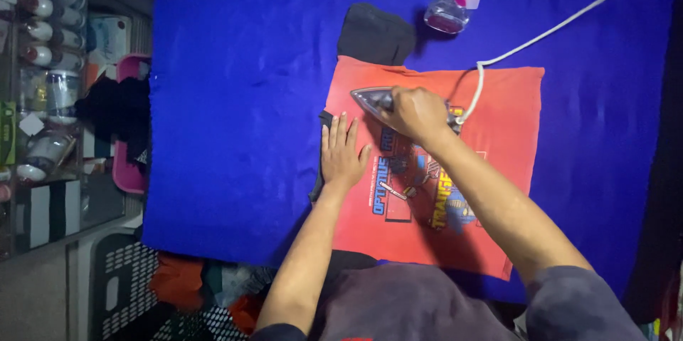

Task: Ironing a red t-shirt on a blue ironing board.

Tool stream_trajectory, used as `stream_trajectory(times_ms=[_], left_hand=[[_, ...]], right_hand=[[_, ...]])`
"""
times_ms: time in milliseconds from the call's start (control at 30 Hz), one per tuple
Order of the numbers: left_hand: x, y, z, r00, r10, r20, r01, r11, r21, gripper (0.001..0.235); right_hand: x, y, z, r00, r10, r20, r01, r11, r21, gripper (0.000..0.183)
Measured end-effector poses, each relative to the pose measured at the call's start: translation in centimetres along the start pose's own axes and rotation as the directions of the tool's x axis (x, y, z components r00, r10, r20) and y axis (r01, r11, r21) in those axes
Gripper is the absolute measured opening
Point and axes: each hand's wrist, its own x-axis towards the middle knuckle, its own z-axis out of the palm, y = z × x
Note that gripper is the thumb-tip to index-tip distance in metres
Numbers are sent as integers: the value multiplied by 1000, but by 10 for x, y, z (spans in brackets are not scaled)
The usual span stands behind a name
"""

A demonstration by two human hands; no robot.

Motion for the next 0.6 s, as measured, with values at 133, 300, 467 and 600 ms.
stream_trajectory(times_ms=[133,300,467,600], left_hand=[[-2,1,0,1000,2,15,-3,999,49,73],[-3,1,3,1000,-7,12,6,999,52,72],[-2,3,1,1000,-13,26,12,998,59,71],[-2,6,1,999,-22,31,20,996,87,71]], right_hand=[[-25,34,-24,986,165,-5,-165,986,-36,55],[-69,130,-27,911,411,-18,-410,902,-137,40],[-111,220,-53,825,557,-96,-563,795,-225,52],[-128,246,-59,805,587,-90,-590,776,-224,60]])
